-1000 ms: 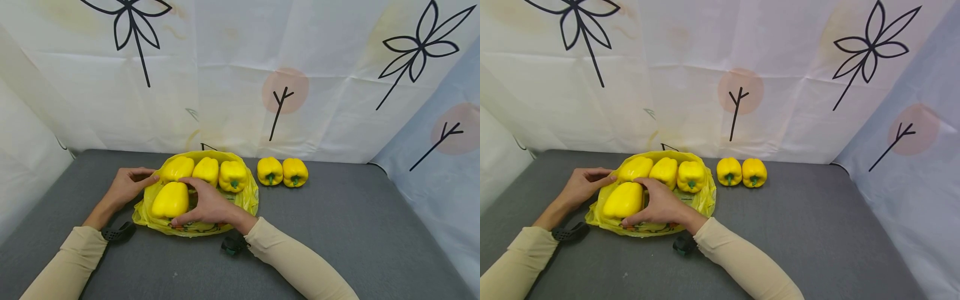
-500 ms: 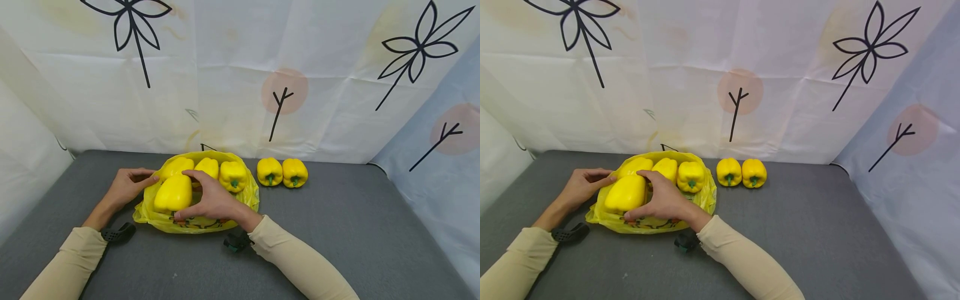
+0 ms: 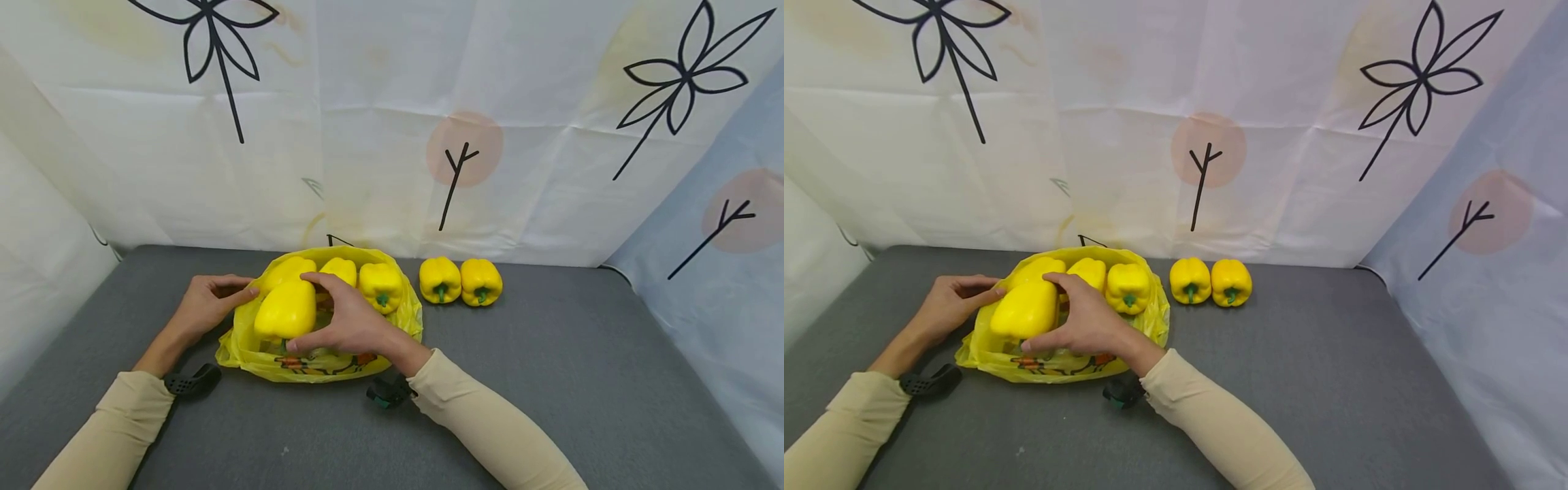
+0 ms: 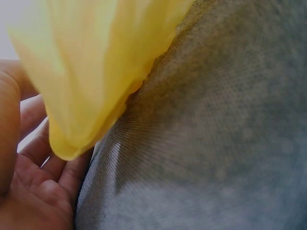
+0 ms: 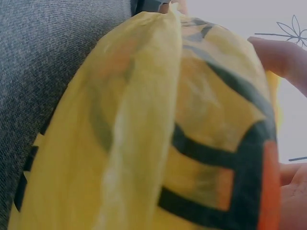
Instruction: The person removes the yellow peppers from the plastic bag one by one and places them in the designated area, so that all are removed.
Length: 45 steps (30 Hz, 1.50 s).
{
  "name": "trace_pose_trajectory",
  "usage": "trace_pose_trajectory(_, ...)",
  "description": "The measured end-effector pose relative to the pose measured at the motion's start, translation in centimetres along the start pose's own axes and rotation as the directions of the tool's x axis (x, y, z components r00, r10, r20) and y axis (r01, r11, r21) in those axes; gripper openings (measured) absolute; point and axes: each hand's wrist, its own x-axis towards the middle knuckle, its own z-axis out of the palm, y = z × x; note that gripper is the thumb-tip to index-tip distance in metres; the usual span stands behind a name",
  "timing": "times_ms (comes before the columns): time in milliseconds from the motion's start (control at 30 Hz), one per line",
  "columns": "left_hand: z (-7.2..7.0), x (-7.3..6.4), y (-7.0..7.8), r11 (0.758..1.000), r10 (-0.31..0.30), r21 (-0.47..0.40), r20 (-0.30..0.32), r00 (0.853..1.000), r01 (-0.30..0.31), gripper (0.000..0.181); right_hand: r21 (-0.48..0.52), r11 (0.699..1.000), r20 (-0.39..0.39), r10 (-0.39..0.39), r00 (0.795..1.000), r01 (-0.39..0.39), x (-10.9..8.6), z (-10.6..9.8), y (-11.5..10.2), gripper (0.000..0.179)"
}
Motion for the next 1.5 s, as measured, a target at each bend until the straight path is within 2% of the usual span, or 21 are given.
trace_pose_trajectory(467, -0.4, 0.0, -0.1, 1.0, -0.009, 0.003, 0.006, 1.0, 0.009, 0.039, -0.003, 1.0, -0.017, -0.017, 1.0, 0.017, -0.2, -0.9, -1.1, 0.092)
trace_pose_trajectory(1000, 0.1, -0.3, 0.3, 1.0, 0.001, 0.013, -0.004, 1.0, -0.001, 0.038, -0.025, 0.997, -0.004, -0.07, 0.998, 0.07, -1.1, -2.0, -2.0, 0.094)
trace_pose_trajectory(1333, -0.1, -0.3, 0.2, 1.0, 0.01, 0.015, 0.0, 1.0, -0.01, 0.036, 0.042, 0.996, -0.005, -0.083, 0.997, 0.083, -2.0, -3.4, -2.4, 0.091)
trace_pose_trajectory(1500, 0.0, -0.3, 0.3, 1.0, 0.005, 0.019, 0.006, 1.0, -0.005, 0.037, 0.063, 0.991, -0.018, -0.117, 0.993, 0.118, -2.7, -4.5, -2.4, 0.089)
